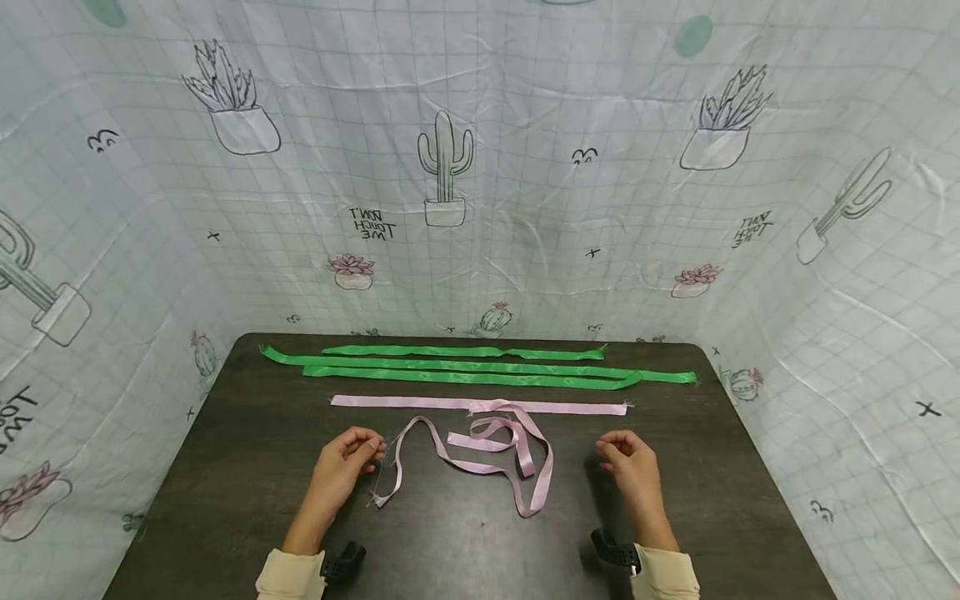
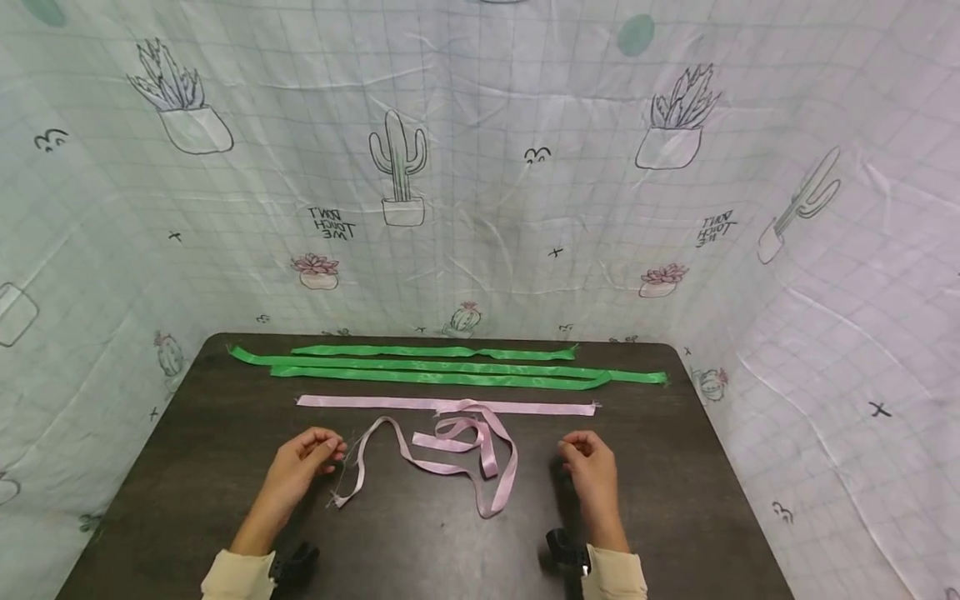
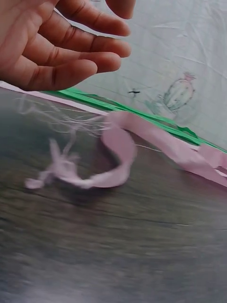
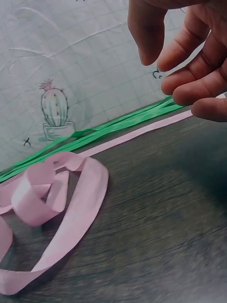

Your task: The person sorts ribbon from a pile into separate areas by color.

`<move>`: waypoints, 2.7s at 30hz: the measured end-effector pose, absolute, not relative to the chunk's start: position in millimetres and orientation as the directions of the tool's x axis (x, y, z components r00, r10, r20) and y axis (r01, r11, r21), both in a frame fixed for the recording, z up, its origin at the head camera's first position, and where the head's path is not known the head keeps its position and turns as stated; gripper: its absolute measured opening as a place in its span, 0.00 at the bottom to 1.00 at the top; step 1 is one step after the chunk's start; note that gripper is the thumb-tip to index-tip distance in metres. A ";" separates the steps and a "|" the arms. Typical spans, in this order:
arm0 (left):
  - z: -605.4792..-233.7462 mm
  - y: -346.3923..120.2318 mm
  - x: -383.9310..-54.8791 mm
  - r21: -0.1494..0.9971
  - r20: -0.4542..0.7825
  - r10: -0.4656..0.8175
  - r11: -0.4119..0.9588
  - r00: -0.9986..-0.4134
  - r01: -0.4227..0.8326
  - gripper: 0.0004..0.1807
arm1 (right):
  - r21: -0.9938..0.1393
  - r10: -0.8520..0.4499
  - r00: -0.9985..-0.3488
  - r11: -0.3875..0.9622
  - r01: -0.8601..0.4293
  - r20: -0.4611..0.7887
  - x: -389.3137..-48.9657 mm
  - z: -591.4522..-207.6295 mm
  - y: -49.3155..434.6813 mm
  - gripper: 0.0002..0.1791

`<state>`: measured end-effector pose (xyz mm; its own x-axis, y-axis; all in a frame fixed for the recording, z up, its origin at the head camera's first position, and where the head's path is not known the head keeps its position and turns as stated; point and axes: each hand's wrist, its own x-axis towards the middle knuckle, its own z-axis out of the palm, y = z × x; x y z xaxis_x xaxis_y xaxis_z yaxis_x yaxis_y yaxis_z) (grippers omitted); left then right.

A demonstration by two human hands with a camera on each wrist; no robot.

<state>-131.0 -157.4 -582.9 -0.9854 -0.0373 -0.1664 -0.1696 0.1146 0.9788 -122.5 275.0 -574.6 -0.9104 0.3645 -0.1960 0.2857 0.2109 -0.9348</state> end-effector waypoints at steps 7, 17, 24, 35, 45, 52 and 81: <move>-584.5 -140.9 -128.4 0.985 -0.153 0.000 0.079 -0.988 -0.152 0.07 | -0.923 0.362 -0.915 0.261 0.282 -0.177 -119.4 -577.8 264.0 0.07; -592.7 -129.1 -125.9 0.985 -0.160 0.017 0.072 -0.987 -0.158 0.07 | -0.921 0.356 -0.927 0.312 0.235 -0.116 -122.3 -580.8 247.9 0.05; -595.8 -123.4 -126.3 0.986 -0.162 0.022 0.043 -0.987 -0.161 0.06 | -0.908 0.349 -0.932 0.353 0.226 -0.096 -123.9 -582.8 241.0 0.08; -592.2 -108.9 -130.9 0.989 -0.149 0.066 0.013 -0.987 -0.148 0.08 | -0.804 0.331 -0.943 0.560 0.201 -0.005 -129.6 -590.8 229.2 0.05; -593.3 -92.0 -138.3 0.992 -0.126 0.110 0.009 -0.986 -0.125 0.08 | -0.767 0.313 -0.950 0.609 0.205 -0.005 -138.2 -596.5 215.3 0.06; -594.3 -83.0 -140.7 0.996 -0.094 0.147 0.010 -0.985 -0.093 0.08 | -0.774 0.307 -0.952 0.598 0.206 -0.016 -141.9 -598.1 207.6 0.06; -590.8 -63.9 -145.4 0.995 -0.101 0.200 0.042 -0.975 -0.094 0.08 | -0.694 0.266 -0.960 0.708 0.133 0.087 -149.0 -595.8 203.9 0.04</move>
<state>-145.4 -63.9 -590.8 -0.9746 0.2003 -0.1007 -0.0943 0.0415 0.9947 -149.0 203.9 -595.8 -0.9601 0.2658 0.0865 0.1333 0.7075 -0.6940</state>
